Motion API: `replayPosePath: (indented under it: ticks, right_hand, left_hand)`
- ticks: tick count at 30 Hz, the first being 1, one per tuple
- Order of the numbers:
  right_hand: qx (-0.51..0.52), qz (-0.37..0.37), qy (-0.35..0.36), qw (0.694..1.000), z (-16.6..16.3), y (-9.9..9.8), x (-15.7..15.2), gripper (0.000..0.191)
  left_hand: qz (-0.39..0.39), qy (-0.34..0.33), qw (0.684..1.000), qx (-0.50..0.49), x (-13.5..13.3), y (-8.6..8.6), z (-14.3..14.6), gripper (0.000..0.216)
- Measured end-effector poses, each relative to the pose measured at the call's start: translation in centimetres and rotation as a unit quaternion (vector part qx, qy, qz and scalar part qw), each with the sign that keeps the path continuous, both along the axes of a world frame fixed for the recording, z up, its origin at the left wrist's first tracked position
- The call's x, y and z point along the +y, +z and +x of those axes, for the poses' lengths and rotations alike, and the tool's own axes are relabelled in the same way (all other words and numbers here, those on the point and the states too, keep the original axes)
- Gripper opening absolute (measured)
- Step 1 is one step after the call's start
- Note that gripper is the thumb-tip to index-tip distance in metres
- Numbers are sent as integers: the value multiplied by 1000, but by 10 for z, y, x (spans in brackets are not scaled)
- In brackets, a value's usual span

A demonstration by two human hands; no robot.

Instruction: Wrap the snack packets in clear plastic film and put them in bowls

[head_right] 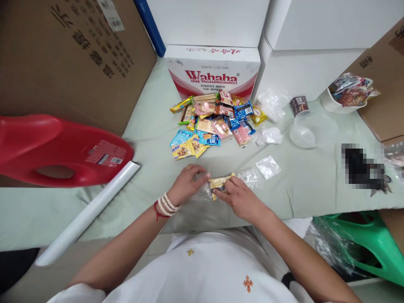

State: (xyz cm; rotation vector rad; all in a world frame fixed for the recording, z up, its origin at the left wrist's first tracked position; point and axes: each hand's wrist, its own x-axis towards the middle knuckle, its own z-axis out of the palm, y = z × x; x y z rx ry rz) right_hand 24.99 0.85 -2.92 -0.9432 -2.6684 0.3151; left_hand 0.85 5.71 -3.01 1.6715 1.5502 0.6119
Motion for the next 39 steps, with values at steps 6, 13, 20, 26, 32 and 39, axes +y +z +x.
replayPosePath:
  ticks: [6,13,20,26,32,39]
  right_hand:
    - [24,-11,-22,999,0,-6,-2,43]
    - [19,-40,-23,999,2,0,-7,44]
    - [145,-141,-16,979,17,4,-18,43]
    - [59,-3,-359,931,24,-20,-8,42]
    - [41,-85,-363,927,26,-3,-6,15]
    - [207,-70,-211,953,-22,3,-28,44]
  left_hand:
    - [-149,-36,987,-57,-39,20,-22,18]
    - [-256,66,906,-331,-44,32,21,31]
    - [21,-81,987,135,-43,14,62,30]
    - [67,-37,965,251,-29,17,65,66]
    - [-11,-104,955,277,-24,19,69,30]
    - [-15,-34,985,168,-26,6,77,13]
